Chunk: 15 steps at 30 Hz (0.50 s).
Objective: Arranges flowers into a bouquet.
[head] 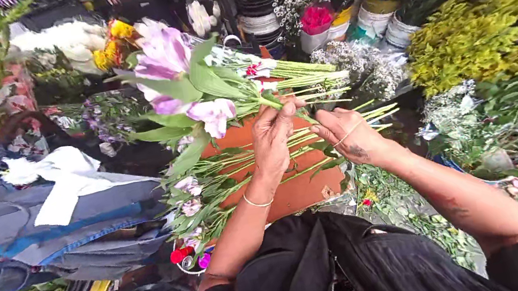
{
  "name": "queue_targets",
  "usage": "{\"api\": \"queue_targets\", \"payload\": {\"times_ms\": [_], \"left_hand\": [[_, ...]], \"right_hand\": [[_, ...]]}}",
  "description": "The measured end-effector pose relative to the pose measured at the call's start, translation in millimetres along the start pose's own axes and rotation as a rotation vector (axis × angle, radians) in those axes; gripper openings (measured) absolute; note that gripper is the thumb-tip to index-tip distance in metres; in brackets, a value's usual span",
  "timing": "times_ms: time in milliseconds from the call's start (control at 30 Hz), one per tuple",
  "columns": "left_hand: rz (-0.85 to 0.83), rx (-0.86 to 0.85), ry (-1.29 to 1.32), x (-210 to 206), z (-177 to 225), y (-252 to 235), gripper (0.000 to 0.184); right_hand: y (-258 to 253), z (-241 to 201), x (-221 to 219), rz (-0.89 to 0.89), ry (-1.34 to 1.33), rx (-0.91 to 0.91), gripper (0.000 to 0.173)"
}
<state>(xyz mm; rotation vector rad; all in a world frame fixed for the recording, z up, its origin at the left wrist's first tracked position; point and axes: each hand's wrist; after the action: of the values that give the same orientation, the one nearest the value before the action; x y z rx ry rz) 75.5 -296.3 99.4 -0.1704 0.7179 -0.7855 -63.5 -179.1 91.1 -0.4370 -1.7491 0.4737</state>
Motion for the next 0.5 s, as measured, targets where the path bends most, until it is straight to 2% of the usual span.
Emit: {"api": "queue_targets", "payload": {"times_ms": [67, 133, 233, 300, 333, 400, 433, 500], "left_hand": [[-0.006, -0.031, 0.089, 2, 1, -3, 0.019], [0.094, -0.039, 0.142, 9, 8, -6, 0.023], [0.195, 0.015, 0.130, 21, 7, -5, 0.027], [0.279, 0.000, 0.152, 23, 8, -10, 0.028], [0.327, -0.021, 0.161, 28, 14, -14, 0.028], [0.405, -0.092, 0.193, 42, 28, -23, 0.030], [0.418, -0.126, 0.217, 49, 36, -27, 0.032], [0.403, -0.162, 0.281, 55, 49, -28, 0.037]], "right_hand": [[30, 15, -5, 0.047, 0.174, -0.023, 0.043], [74, 36, -12, -0.006, 0.283, -0.122, 0.041], [151, 65, -18, -0.047, 0.390, -0.201, 0.040], [206, 89, -15, -0.037, 0.478, -0.255, 0.040], [243, 98, -14, -0.091, 0.504, -0.320, 0.038], [315, 112, 9, -0.389, 0.489, -0.542, 0.037], [334, 109, 25, -0.617, 0.414, -0.719, 0.041], [340, 105, 53, -0.850, 0.246, -0.950, 0.047]]}}
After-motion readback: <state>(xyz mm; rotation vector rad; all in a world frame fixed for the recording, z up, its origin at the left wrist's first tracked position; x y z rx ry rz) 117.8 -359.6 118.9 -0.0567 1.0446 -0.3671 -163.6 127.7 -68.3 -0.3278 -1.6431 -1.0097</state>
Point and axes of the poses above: each hand's wrist, its own y-axis away from the middle knuckle, its own x-axis out of the back of the hand, z = x × y, and after that the axes turned 9 degrees about y, right-handed
